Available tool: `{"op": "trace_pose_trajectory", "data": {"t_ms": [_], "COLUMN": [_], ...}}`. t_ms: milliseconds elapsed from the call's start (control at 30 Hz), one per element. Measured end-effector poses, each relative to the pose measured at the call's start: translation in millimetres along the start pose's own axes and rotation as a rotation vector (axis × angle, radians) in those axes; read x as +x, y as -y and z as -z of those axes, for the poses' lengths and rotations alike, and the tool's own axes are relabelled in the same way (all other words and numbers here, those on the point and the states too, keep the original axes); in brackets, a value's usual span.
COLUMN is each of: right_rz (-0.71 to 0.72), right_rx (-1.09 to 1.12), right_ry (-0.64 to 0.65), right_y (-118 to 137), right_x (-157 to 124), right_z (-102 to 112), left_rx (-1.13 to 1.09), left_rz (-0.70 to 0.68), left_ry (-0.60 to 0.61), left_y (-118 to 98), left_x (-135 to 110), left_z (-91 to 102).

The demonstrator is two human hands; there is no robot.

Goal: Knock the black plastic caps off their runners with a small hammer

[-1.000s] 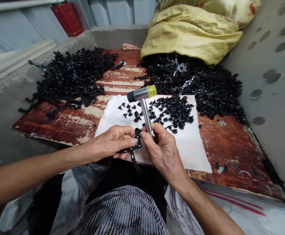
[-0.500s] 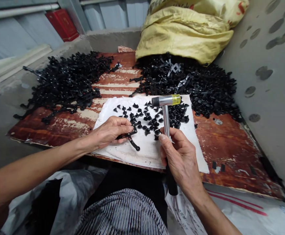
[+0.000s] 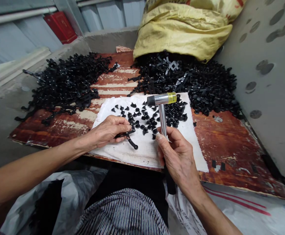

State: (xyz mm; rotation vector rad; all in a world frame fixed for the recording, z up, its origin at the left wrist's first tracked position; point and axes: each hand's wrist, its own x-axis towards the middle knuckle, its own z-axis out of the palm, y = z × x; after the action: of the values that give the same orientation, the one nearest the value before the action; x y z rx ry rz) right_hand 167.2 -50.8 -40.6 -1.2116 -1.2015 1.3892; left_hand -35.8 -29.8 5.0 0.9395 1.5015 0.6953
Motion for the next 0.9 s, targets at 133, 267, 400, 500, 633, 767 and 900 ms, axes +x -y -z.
{"op": "trace_pose_trajectory", "data": {"t_ms": [133,267,400,500,633,767,900], "right_rz": [-0.007,-0.015,-0.011,-0.008,-0.007,-0.019,-0.021], "right_rx": [0.008,0.008,0.008,0.009,0.009,0.015,0.018], "right_ry": [0.007,0.008,0.010,0.015,0.000,0.003,0.006], "right_y": [-0.2,0.6,0.4,0.1,-0.2,-0.7,-0.6], "right_x": [1.0,0.9,0.7,1.3,2.0,1.0,0.5], "right_z": [-0.3,-0.8,-0.6,-0.9,-1.7,-0.5,0.5], "left_rx": [0.016,0.036,0.039,0.052,0.039,0.026,0.015], "left_rz": [0.020,0.028,0.034,0.032,0.004,-0.008,0.000], "left_ry": [-0.003,-0.003,0.000,-0.009,-0.014,-0.017,-0.035], "left_y": [-2.7,-3.9,-4.2,-3.6,-1.6,-0.4,-0.1], "left_x": [-0.7,-1.1,-0.7,0.4,2.3,3.2,2.8], "left_z": [-1.2,-1.1,-1.2,-1.8,-1.6,-1.3,-1.9]}}
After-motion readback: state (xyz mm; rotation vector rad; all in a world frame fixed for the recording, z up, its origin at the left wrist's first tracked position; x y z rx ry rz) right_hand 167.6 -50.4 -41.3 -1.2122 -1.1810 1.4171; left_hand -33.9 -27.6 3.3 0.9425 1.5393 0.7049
